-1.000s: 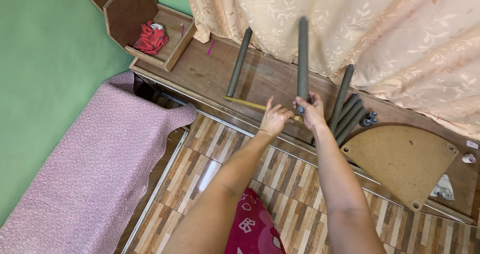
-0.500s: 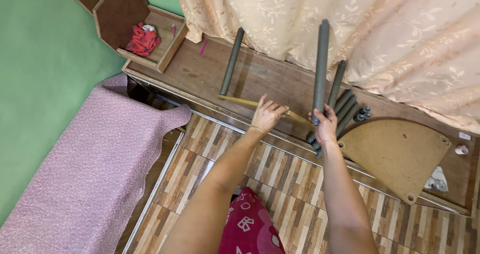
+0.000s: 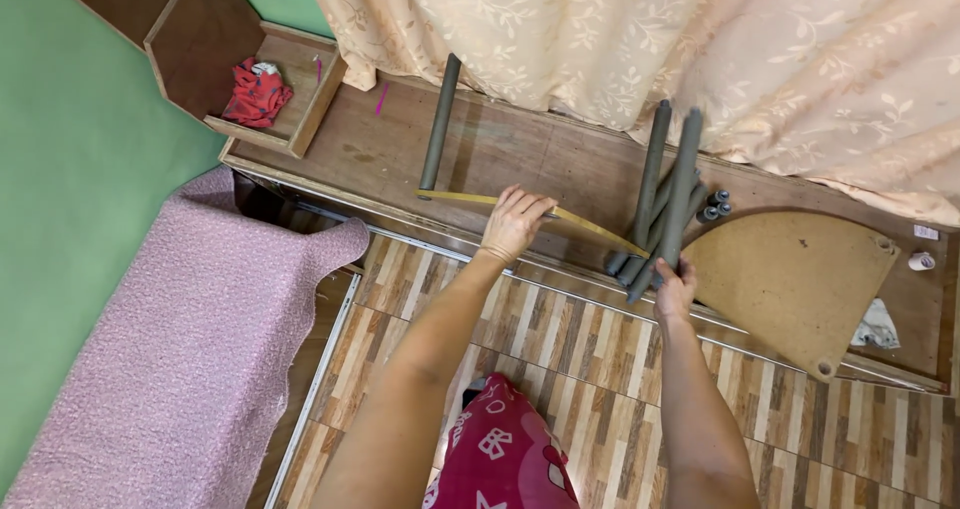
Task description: The person handles two semi-circular wooden tabletops and several metal legs on a wooden workbench. They pick up, flip, and align the tabletops, then gather and stack the metal legs nearby. The person repeatedly repositions the tabletops and legs without completing assembly.
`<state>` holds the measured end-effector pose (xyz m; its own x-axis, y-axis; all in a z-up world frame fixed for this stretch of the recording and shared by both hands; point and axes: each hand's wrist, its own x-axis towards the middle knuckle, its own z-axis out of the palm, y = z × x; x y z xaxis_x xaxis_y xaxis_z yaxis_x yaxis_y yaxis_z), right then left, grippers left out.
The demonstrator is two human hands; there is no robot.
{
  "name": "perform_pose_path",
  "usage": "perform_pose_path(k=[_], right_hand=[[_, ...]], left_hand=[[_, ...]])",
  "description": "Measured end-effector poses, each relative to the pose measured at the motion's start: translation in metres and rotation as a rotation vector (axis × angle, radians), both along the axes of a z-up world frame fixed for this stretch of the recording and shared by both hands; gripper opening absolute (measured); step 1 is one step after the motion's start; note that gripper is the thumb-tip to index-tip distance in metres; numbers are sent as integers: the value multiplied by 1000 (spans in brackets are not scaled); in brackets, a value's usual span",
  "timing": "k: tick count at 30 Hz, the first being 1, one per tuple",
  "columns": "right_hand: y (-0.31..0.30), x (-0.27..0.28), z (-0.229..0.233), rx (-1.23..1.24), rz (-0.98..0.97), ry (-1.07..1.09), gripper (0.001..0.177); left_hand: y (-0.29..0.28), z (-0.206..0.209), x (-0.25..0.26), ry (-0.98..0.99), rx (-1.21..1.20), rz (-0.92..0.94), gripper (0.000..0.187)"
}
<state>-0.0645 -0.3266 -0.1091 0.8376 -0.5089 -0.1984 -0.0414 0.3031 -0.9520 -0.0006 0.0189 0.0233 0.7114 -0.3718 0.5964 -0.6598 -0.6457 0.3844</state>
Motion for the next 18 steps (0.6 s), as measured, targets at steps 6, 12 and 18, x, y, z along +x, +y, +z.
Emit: perform_pose_path(k=[6, 12, 18], right_hand=[[-8, -4, -12, -32, -72, 90, 36], [-16, 3, -34, -133, -89, 204, 35], [-15, 11, -58, -198, -125, 245, 46]], left_hand=[[4, 0, 2, 44, -99, -47, 41], [6, -1, 1, 25, -131, -51, 38], [3, 2, 5, -8, -165, -58, 35]])
